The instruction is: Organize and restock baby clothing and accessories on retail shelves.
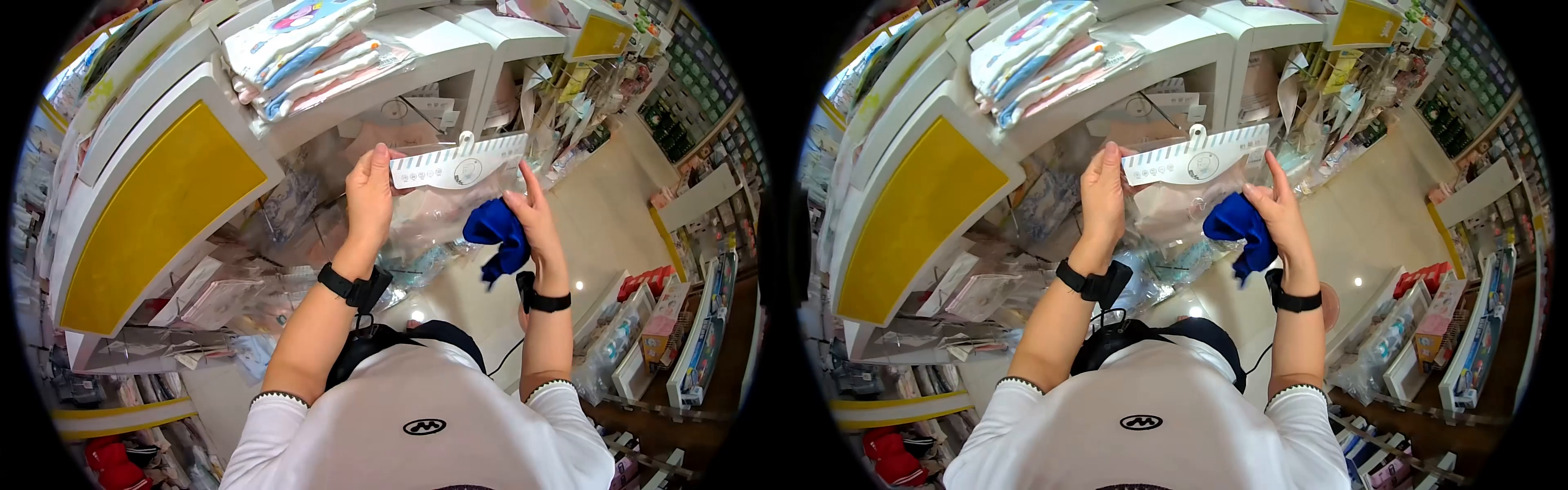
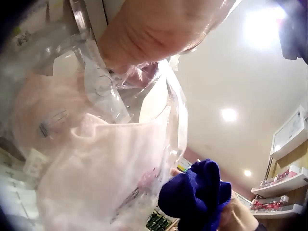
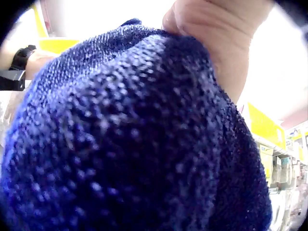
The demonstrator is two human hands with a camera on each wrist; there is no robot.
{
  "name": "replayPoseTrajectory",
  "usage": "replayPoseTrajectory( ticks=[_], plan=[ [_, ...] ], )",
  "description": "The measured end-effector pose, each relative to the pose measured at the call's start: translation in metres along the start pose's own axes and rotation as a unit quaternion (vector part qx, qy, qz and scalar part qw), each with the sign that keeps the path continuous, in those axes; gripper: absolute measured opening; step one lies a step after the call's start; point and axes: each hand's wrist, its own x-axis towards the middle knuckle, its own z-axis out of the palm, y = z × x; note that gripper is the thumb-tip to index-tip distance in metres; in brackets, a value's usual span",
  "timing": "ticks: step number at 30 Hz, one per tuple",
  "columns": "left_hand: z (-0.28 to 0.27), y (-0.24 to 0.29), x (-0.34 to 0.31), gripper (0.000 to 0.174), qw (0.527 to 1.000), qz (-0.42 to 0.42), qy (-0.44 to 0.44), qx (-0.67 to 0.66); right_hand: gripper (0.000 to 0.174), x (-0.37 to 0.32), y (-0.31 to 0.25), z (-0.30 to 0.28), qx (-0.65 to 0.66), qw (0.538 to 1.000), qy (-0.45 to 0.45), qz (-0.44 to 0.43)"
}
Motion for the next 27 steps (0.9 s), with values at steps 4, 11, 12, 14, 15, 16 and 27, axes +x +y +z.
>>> replayPoseTrajectory(
  ticks=[4,11,12,14,15,16,27],
  plan=[
    [-0.003,-0.007,0.007,0.037,1.000,-0.019,0.009,-0.001,0.079,0.027,0.002,0.010,0.072,0.997,0.024,0.005],
    [-0.015,-0.008,-0.001,0.038,0.998,-0.019,0.051,0.010,0.050,0.054,0.004,0.016,0.088,0.996,-0.009,-0.007],
    [-0.015,-0.010,0.001,0.038,0.998,-0.020,0.055,0.008,0.044,0.055,0.005,0.017,0.088,0.996,0.000,-0.005],
    [-0.015,-0.014,0.004,0.038,0.998,-0.019,0.054,0.008,0.033,0.059,0.006,0.020,0.087,0.996,0.017,-0.002],
    [-0.015,-0.015,0.004,0.038,0.999,-0.019,0.050,0.011,0.030,0.062,0.008,0.019,0.085,0.996,0.024,0.001],
    [-0.015,-0.016,0.005,0.037,0.999,-0.017,0.046,0.015,0.028,0.065,0.012,0.017,0.085,0.996,0.030,0.004],
    [-0.019,-0.023,0.013,0.037,0.996,0.001,0.089,0.001,0.022,0.080,0.014,0.023,0.054,0.998,0.029,-0.015]
  ],
)
